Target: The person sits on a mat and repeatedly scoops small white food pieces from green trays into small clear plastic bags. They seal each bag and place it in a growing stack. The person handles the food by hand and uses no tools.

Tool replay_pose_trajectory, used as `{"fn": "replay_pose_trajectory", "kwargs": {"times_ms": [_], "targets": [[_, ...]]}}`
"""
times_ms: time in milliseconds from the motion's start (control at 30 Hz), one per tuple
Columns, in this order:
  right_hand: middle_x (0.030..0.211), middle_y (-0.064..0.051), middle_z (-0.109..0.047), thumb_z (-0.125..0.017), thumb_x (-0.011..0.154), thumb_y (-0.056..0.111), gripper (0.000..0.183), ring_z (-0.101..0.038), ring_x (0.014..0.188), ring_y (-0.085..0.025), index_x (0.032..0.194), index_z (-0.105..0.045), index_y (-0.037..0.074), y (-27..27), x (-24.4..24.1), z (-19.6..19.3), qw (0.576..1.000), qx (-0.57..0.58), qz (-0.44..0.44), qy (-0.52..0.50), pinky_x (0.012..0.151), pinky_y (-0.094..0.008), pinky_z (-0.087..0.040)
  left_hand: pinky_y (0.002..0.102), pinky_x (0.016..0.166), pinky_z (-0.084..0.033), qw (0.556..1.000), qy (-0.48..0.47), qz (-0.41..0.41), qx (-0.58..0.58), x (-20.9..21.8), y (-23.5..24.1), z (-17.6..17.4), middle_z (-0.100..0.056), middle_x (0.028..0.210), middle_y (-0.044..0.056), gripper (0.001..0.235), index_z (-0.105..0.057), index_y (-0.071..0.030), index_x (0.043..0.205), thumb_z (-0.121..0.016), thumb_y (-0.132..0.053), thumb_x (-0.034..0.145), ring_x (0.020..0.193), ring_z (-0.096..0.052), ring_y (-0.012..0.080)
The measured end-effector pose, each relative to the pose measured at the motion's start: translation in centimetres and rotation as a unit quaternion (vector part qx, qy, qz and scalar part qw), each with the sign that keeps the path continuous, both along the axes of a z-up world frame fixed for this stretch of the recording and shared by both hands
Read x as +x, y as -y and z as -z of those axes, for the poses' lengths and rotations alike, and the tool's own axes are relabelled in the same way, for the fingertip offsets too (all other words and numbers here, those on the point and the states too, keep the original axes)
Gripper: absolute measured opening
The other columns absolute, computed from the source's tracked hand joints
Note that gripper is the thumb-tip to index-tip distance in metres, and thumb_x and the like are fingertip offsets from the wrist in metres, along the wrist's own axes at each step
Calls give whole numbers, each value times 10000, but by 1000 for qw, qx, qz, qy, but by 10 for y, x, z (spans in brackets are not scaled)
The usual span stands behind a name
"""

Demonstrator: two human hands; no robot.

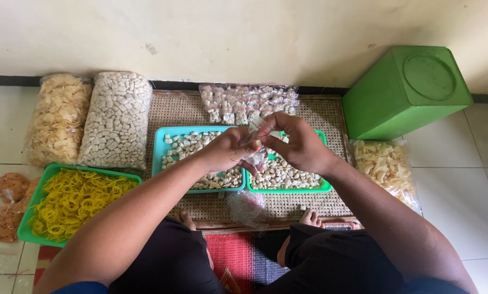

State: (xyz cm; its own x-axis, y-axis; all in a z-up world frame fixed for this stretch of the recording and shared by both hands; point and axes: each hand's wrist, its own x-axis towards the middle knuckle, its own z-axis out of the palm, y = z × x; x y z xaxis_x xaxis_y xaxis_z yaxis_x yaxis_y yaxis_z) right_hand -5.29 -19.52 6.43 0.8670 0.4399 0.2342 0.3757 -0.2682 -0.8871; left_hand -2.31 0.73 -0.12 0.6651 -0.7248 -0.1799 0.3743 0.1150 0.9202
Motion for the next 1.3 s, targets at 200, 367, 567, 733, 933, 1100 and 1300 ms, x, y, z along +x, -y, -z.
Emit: {"fn": "replay_pose_trajectory", "kwargs": {"times_ms": [200,367,567,733,933,1100,1300], "targets": [[881,-172,-758,-553,1016,-4,49,-690,805,-201,1036,-585,-35,5,1,7,992,41,-57,-103,803,-399,-581,402,618,-674,995,64,51,53,-8,5,-30,-578,796,104,303,-615,13,977,-716,-271,943,685,-713,276],[906,-256,-712,-593,968,-74,134,-740,790,-354,1097,-582,-112,-6,7,-29,998,41,-51,-22,796,-512,-602,368,623,-641,985,145,54,77,-12,3,-58,-652,894,175,271,-690,18,987,-675,-252,953,568,-622,168],[906,-137,-674,-569,1059,64,80,-683,778,-209,1048,-552,-13,33,97,9,990,-1,30,135,693,-299,-562,215,452,-418,969,220,25,110,1,-11,-38,-801,886,49,265,-755,-42,1048,-613,-252,974,497,-489,55],[931,-108,-751,-592,963,2,138,-741,865,-266,1057,-677,59,74,157,155,960,-266,92,-15,800,-363,-625,366,683,-664,986,153,-28,63,11,-14,-34,-765,904,215,331,-680,77,1126,-645,-198,946,784,-773,283],[1001,-127,-749,-679,917,95,205,-737,929,-320,1108,-752,117,111,151,312,790,-592,-50,-150,834,-476,-584,398,683,-677,989,138,-44,25,19,-7,-37,-699,940,205,299,-635,47,1195,-600,-156,978,841,-747,308],[1125,-164,-742,-659,901,69,281,-719,1111,-348,1172,-732,78,119,149,392,751,-641,-107,-119,929,-527,-573,354,699,-651,988,135,-66,49,29,7,-31,-678,909,166,277,-625,8,1192,-580,-174,989,784,-707,235],[1291,-196,-681,-696,921,480,654,-644,1243,-377,1424,-553,87,94,148,398,774,-603,-44,-187,1059,-591,-456,304,580,-606,963,214,-120,113,41,14,-8,-672,873,147,323,-600,0,1240,-541,-230,1021,696,-675,205]]}}
